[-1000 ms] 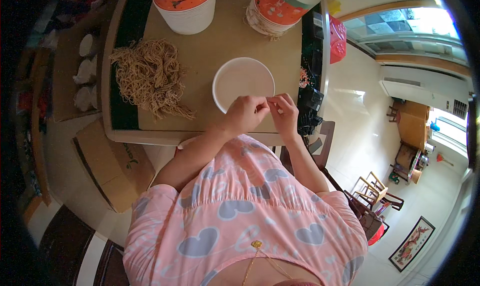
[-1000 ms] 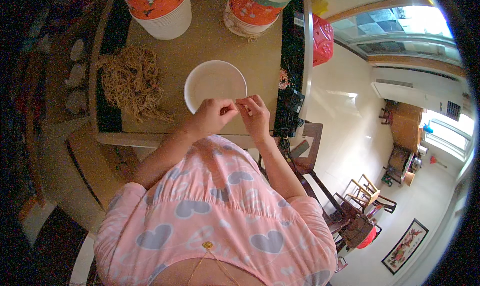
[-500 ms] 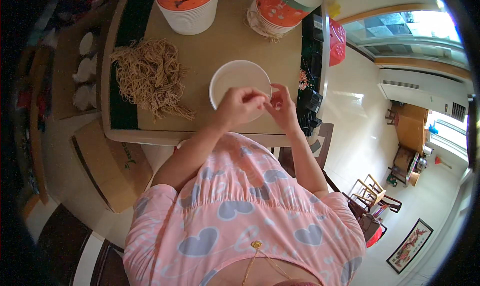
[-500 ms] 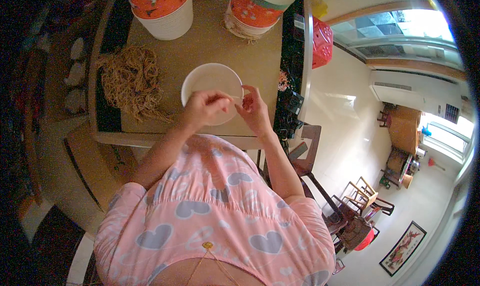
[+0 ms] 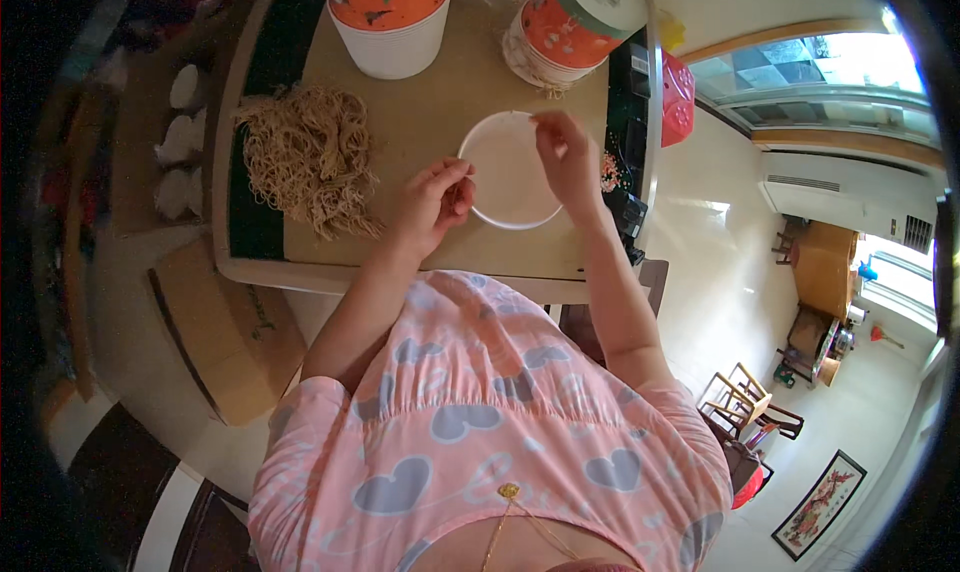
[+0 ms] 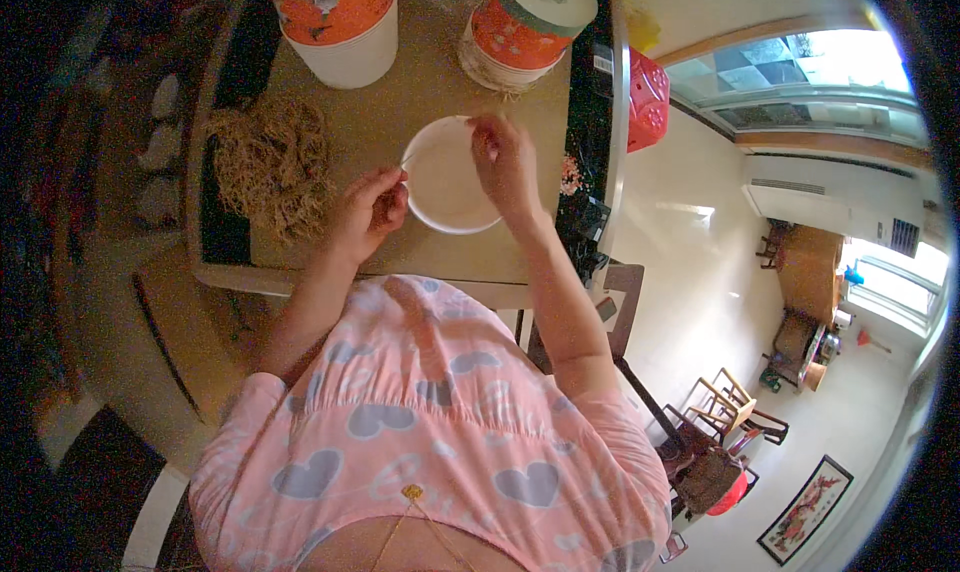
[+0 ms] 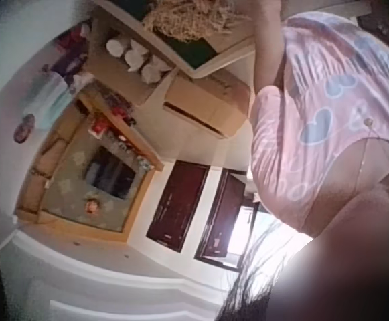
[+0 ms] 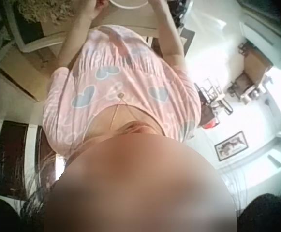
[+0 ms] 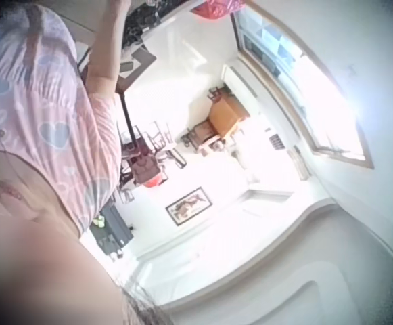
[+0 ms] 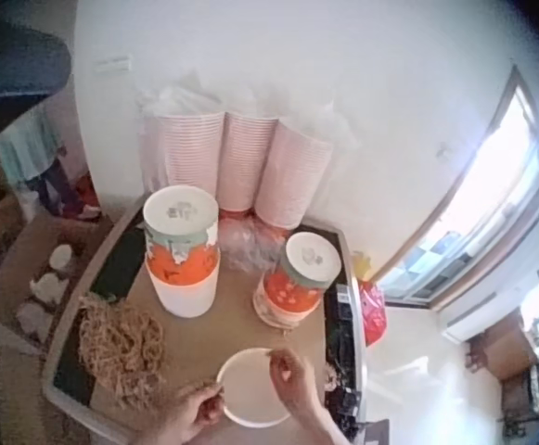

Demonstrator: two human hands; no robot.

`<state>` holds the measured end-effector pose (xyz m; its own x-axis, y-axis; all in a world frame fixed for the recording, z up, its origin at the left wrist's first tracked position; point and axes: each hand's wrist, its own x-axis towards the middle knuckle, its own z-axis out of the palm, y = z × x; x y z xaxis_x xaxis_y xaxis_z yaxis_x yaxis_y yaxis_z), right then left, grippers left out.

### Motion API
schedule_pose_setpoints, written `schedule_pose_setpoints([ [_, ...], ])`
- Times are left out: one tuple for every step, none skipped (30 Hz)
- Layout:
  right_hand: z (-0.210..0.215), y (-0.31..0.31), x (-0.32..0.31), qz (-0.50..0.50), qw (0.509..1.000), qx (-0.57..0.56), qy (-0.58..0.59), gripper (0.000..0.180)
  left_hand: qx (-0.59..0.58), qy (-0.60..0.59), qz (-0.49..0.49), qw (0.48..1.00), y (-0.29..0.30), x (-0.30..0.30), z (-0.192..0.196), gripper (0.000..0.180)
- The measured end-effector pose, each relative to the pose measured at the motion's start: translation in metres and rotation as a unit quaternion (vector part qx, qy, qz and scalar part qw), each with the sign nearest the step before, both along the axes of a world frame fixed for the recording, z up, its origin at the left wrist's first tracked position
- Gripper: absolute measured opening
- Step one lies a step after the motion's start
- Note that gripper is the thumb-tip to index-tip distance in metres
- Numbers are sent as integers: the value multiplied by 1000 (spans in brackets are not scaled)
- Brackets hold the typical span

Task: Organizing decorative paper cups and placing shredded material into a container.

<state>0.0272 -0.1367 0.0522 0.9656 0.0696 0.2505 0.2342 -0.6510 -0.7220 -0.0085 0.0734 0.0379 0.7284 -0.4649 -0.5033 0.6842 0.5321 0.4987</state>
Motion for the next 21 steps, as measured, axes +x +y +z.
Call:
schedule_pose_setpoints([
  [10,6,-22,5,988,85,131,30,-26,12,32,999,-5,-3,1,15],
  [13,12,-41,57,967,142,206,31,-52,23,62,996,-9,-4,2,14],
  [16,18,-59,104,934,197,278,31,-54,24,60,996,-12,-5,4,14],
  [13,26,-76,114,881,278,367,30,-67,21,59,996,-15,-5,5,14],
  [24,36,-86,83,835,327,436,22,-79,19,61,995,-18,-5,5,15],
  [18,36,-94,100,815,351,449,17,-80,20,59,995,-21,-6,6,15],
  [5,34,-102,118,794,376,463,14,-78,20,57,995,-24,-7,6,15],
  [-6,30,-110,134,792,380,459,15,-76,21,55,995,-25,-8,6,16],
  [-8,27,-115,133,790,381,460,15,-75,23,55,995,-25,-10,3,16],
  [-9,25,-119,118,795,366,469,12,-76,18,50,996,-23,-13,-3,17],
  [-11,23,-124,103,799,351,477,10,-76,13,44,996,-22,-16,-9,17],
  [-15,20,-128,102,798,352,479,10,-75,16,43,996,-20,-19,-11,17],
  [-19,16,-133,82,800,362,471,9,-72,24,35,996,-18,-24,-13,17],
  [-22,13,-137,61,803,371,463,9,-69,32,28,997,-16,-27,-16,18],
  [-24,10,-139,60,801,372,466,9,-68,36,27,997,-15,-30,-20,18],
  [-27,8,-140,45,833,304,461,8,-70,46,41,996,-14,-32,-26,18],
  [-28,5,-141,32,860,234,453,7,-72,57,55,994,-13,-34,-30,18],
  [-30,2,-140,15,875,184,447,7,-70,61,57,994,-13,-34,-32,18],
  [-29,-1,-137,11,871,162,464,8,-72,54,65,994,-12,-32,-34,18],
  [-27,-6,-136,7,865,141,481,9,-75,46,73,993,-11,-30,-36,18],
  [-39,-18,-143,-2,853,229,468,12,-69,47,72,994,-11,-26,-33,18],
])
